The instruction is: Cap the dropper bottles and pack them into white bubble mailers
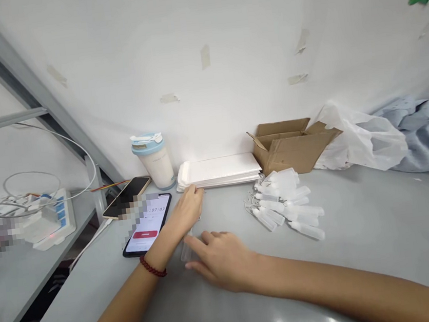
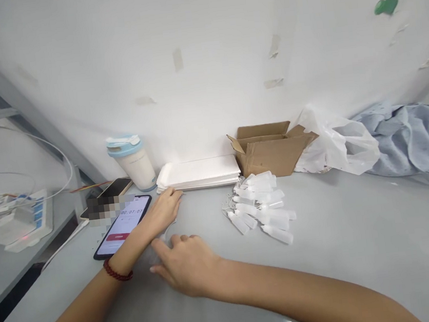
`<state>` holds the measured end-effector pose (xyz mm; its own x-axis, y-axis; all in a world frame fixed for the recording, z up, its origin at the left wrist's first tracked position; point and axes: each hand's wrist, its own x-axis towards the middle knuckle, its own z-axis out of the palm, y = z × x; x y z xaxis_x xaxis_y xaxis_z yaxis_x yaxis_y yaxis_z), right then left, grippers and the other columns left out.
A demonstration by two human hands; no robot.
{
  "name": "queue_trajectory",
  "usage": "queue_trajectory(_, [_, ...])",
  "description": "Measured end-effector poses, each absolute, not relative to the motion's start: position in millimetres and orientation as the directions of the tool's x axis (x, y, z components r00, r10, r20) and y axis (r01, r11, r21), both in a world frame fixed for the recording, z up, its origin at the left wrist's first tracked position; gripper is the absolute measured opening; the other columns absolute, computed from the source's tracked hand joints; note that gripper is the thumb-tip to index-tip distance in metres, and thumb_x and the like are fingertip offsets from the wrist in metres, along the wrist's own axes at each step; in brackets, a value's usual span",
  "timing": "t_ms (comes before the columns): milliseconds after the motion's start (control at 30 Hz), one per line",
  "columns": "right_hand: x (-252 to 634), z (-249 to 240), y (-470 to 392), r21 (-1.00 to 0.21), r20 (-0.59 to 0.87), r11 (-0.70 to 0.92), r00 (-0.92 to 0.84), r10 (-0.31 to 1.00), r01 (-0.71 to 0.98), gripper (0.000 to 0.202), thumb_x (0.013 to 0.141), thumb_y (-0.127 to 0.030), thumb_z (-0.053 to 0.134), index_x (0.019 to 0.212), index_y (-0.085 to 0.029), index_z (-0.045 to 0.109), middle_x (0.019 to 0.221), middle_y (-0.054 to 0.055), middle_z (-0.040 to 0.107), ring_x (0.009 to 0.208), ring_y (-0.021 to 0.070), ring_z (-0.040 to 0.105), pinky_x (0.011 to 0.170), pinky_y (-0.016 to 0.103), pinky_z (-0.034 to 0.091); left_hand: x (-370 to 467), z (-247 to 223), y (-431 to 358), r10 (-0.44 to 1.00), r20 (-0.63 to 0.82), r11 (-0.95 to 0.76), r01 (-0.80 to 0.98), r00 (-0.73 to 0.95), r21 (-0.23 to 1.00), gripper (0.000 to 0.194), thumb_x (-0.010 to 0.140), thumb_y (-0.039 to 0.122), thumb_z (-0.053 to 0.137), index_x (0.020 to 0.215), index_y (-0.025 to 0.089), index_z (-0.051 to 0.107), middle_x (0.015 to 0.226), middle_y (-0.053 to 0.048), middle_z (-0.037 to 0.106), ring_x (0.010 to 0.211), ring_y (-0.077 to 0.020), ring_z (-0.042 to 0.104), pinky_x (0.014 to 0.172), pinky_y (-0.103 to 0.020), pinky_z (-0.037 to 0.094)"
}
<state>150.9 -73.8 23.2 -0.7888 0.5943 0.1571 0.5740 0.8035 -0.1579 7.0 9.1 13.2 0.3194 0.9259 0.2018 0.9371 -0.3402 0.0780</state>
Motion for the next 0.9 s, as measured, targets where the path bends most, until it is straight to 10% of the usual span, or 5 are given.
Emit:
queue_trajectory(633, [156.8,8.6,-78.8,-0.035,0.124,0.842,-0.833,0.539,0.539,0.012,0.085,-0.023,0.048,0.095,-0.016,0.052,0.083,0.009,0.059,0.066,0.0211,0.057,0.045,0.026,0.039,-4.3,24.2,-1.3,0.966,0.151,-0.217,0.975,0.209,0.041,0.025,0.088,0.009,0.038,0.105,0.011,0.057,0.101,-0.015,0.059,0.100,-0.0276,0.054,0.082,-0.037,0.045])
queue_trajectory(900, [221.8,6.2,-76.1,-0.114,0.210,0.770,-0.742,0.637,0.628,0.017,0.083,-0.017,0.046,0.098,-0.017,0.053,0.083,0.007,0.055,0.070,0.0192,0.054,0.051,0.026,0.037,8.4,29.5,-12.8,0.968,0.036,-0.248,0.941,0.246,0.231,0.021,0.088,0.015,0.038,0.089,0.009,0.058,0.088,-0.017,0.064,0.089,-0.0305,0.060,0.076,-0.042,0.045])
